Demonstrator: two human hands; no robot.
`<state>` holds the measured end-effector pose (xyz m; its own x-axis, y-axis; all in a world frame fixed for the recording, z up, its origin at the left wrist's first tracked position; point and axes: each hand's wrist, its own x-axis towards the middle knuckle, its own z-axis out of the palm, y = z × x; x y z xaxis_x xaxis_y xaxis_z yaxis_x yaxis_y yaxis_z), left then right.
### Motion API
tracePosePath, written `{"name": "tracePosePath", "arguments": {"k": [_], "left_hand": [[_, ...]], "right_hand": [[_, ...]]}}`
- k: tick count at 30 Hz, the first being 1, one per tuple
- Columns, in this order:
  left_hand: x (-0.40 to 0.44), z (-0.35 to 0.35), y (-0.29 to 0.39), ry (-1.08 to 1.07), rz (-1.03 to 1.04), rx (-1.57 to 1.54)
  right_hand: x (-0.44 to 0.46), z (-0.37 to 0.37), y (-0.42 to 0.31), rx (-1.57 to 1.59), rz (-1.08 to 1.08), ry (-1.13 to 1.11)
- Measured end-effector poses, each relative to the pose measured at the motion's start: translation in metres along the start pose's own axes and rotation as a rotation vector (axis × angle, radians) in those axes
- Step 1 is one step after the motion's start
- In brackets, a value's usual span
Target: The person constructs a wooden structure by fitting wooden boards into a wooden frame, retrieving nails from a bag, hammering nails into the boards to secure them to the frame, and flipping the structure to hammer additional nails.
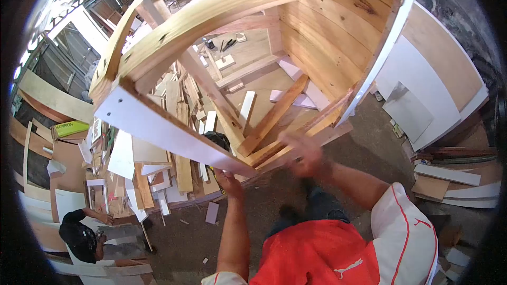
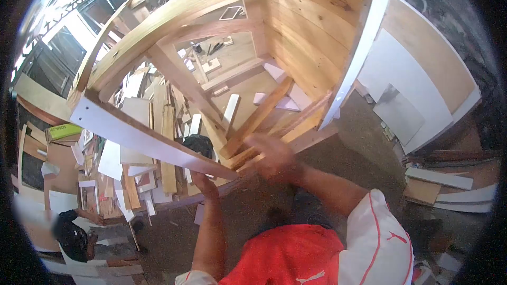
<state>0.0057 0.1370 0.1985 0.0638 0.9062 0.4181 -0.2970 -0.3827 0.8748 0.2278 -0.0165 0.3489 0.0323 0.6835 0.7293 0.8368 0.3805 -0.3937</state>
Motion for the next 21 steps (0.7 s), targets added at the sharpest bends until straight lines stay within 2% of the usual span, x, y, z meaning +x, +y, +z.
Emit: {"name": "tracePosePath", "arguments": {"k": [2,4,6,7,8,10,12,14,16,18,21], "left_hand": [[0.012,0.018,0.017,-0.042,0.073,0.048],[0.011,0.017,-0.001,0.020,-0.041,-0.009],[0.004,-0.004,-0.029,0.041,-0.157,-0.079],[0.007,-0.001,-0.017,0.006,-0.134,-0.112],[0.005,-0.003,-0.027,0.065,-0.122,-0.069],[-0.009,-0.027,-0.083,0.283,-0.053,0.112],[-0.013,-0.038,-0.109,0.438,-0.013,0.252],[-0.011,-0.016,-0.079,0.495,-0.060,0.222],[-0.009,-0.016,-0.071,0.557,-0.170,0.029],[-0.003,-0.028,-0.057,0.314,-0.150,0.356],[0.007,-0.030,-0.054,0.304,-0.075,0.812]], "right_hand": [[0.003,-0.045,0.026,-0.187,0.100,0.150],[0.006,-0.088,0.057,-0.321,0.220,0.289],[0.003,-0.121,0.095,-0.526,0.246,0.493],[0.005,-0.137,0.113,-0.551,0.271,0.573],[0.004,-0.150,0.127,-0.573,0.297,0.648],[0.002,-0.173,0.152,-0.526,0.400,0.681],[0.005,-0.188,0.175,-0.385,0.463,0.695],[0.006,-0.194,0.197,-0.150,0.489,0.681],[-0.012,-0.197,0.238,-0.194,0.425,0.585],[-0.022,-0.196,0.262,-0.184,0.378,0.527],[-0.028,-0.192,0.275,-0.136,0.320,0.563]]}}
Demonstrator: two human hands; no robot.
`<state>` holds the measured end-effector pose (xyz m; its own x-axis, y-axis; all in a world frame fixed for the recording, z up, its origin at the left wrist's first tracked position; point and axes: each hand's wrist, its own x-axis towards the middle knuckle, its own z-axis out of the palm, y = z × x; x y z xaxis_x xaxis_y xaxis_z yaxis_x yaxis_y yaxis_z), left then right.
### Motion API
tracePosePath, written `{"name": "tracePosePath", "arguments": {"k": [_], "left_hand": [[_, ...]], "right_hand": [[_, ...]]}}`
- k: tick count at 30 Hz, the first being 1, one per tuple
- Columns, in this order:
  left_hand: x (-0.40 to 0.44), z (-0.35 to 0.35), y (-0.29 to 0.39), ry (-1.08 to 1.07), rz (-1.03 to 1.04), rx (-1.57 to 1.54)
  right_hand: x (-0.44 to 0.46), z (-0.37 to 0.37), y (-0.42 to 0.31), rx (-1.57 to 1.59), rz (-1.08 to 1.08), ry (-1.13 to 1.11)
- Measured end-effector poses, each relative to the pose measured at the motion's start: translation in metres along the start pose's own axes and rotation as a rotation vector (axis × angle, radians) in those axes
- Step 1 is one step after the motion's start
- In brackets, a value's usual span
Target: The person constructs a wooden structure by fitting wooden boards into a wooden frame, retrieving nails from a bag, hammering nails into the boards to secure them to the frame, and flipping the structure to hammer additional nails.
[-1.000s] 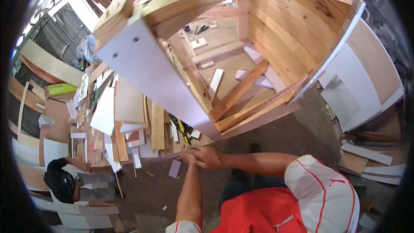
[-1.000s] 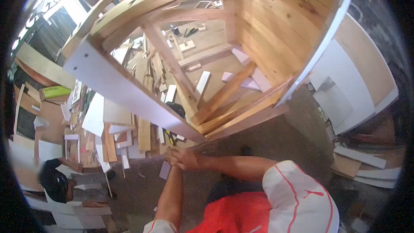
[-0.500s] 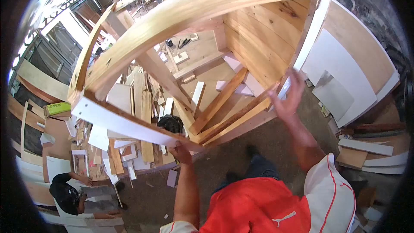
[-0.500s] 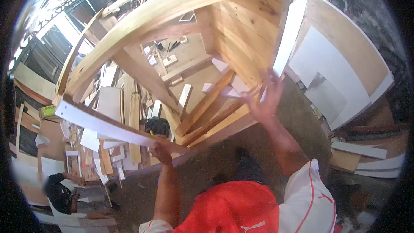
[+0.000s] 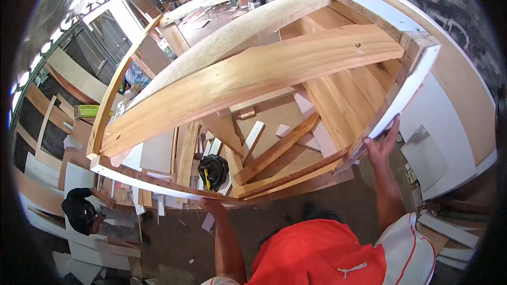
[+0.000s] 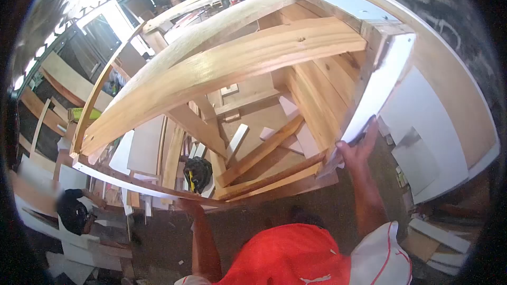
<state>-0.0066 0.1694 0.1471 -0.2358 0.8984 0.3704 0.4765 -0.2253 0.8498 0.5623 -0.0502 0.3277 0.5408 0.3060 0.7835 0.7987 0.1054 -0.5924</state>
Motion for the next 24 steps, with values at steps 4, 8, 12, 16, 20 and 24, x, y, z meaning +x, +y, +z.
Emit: {"name": "tracePosePath", "arguments": {"k": [4,8,12,16,20,24], "left_hand": [[-0.010,0.002,0.018,0.099,0.050,0.188],[0.004,0.007,0.074,0.282,-0.113,-0.376],[0.025,0.009,0.125,0.378,-0.162,-0.336],[0.052,0.008,0.187,0.308,-0.216,-0.368],[0.090,0.007,0.180,0.317,-0.185,-0.362],[0.121,0.014,0.241,0.360,-0.311,-0.289]], "right_hand": [[0.006,-0.003,0.007,-0.060,-0.090,-0.001],[0.035,-0.004,-0.015,-0.098,-0.177,-0.020],[0.070,0.004,-0.058,0.037,-0.106,-0.066],[0.117,0.028,-0.072,0.034,-0.165,-0.081],[0.157,0.048,-0.100,-0.118,-0.198,-0.117],[0.192,0.065,-0.127,-0.119,-0.053,-0.122]]}}
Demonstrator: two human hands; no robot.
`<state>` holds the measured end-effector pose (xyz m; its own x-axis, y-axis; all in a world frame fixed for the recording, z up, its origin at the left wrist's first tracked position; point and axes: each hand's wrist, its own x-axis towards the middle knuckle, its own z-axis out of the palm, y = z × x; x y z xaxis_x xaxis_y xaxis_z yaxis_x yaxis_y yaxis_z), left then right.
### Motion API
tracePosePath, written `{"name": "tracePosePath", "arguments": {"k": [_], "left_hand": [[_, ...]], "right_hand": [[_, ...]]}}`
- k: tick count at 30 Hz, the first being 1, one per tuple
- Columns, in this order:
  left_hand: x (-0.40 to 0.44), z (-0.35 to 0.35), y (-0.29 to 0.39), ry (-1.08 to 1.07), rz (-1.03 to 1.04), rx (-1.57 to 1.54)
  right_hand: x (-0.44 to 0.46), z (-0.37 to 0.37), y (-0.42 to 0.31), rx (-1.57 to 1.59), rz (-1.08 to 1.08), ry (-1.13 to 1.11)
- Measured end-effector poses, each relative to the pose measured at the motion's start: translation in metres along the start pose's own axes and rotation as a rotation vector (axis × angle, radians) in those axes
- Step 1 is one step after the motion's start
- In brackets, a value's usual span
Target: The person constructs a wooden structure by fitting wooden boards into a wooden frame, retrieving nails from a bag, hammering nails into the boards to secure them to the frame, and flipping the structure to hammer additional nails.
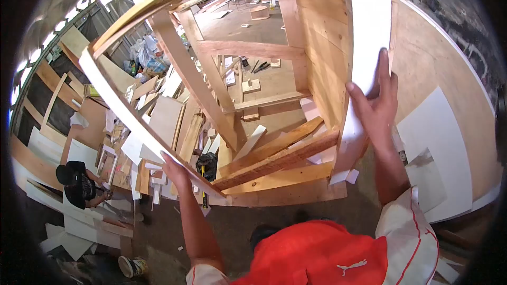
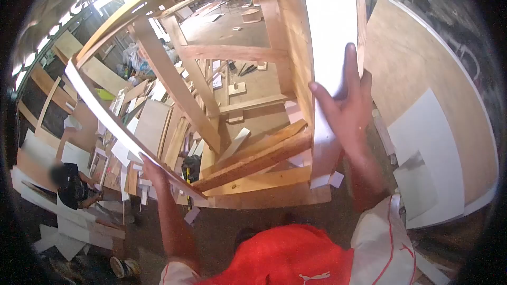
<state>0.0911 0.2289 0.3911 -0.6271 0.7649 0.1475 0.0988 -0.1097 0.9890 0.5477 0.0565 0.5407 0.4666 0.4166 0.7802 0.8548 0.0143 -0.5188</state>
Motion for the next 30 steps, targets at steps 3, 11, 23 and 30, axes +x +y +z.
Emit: {"name": "tracePosePath", "arguments": {"k": [3,11,23,30], "left_hand": [[0.022,0.007,0.009,-0.110,0.039,-0.008],[0.060,0.054,0.076,-0.207,0.069,0.018],[0.101,0.105,0.126,-0.238,0.122,0.052],[0.143,0.124,0.117,-0.291,0.147,0.063]], "right_hand": [[0.026,0.012,-0.013,0.009,0.048,-0.031],[0.110,0.058,-0.010,-0.196,-0.001,-0.023],[0.021,0.072,0.014,-0.355,-0.049,-0.083],[-0.076,0.078,0.056,-0.250,0.089,-0.238]]}}
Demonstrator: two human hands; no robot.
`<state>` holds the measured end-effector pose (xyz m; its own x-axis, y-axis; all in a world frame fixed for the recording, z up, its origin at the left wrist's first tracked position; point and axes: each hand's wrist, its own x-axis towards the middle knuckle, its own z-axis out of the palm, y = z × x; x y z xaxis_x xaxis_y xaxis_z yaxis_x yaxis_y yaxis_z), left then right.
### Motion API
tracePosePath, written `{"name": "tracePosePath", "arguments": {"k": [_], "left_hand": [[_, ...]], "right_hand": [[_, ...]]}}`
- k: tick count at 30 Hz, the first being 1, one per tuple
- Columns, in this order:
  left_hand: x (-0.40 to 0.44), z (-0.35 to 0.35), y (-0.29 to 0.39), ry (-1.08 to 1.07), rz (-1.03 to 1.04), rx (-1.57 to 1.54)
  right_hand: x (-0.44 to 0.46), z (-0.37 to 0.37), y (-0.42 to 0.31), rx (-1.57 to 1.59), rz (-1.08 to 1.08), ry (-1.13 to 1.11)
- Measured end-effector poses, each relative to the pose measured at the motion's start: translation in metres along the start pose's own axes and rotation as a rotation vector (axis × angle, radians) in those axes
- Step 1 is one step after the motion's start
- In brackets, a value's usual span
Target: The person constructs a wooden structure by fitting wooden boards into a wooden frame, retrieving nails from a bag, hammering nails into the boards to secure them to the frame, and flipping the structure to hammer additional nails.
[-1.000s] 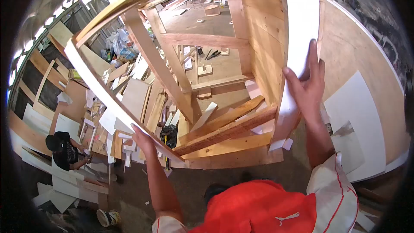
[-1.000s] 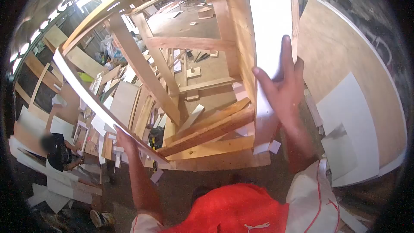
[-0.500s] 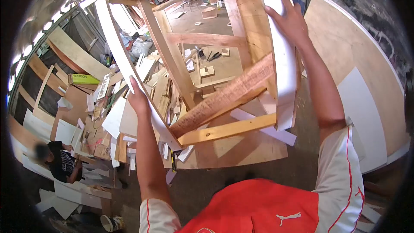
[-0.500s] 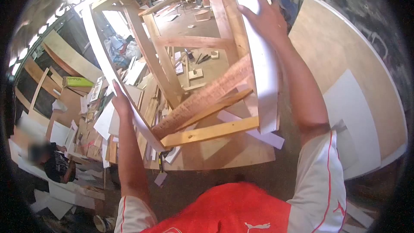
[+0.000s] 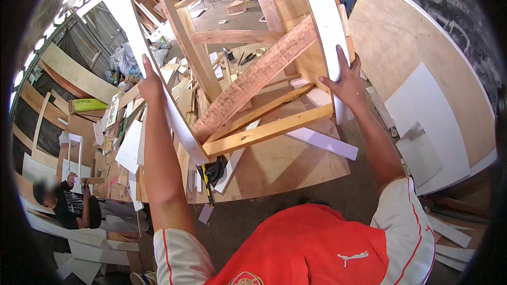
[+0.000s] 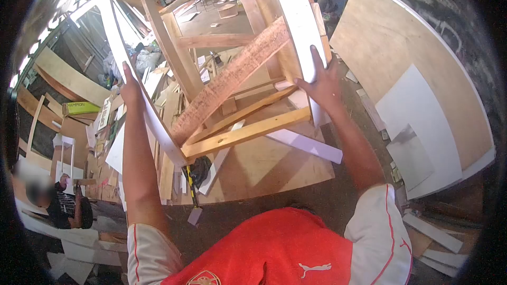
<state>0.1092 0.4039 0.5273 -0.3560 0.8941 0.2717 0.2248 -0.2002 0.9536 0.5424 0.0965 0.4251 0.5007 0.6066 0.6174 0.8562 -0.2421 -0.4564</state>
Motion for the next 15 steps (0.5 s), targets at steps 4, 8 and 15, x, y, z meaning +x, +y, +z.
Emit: {"name": "tracePosePath", "arguments": {"k": [4,8,15], "left_hand": [[0.000,-0.002,-0.030,-0.150,0.122,-0.205],[-0.049,-0.022,-0.057,-0.172,0.403,0.171],[-0.097,-0.041,-0.172,-0.248,0.405,0.183]], "right_hand": [[-0.014,0.014,0.007,0.019,-0.003,0.048],[-0.016,0.025,0.008,-0.044,0.100,-0.022],[-0.013,0.044,0.018,-0.070,0.153,-0.051]]}}
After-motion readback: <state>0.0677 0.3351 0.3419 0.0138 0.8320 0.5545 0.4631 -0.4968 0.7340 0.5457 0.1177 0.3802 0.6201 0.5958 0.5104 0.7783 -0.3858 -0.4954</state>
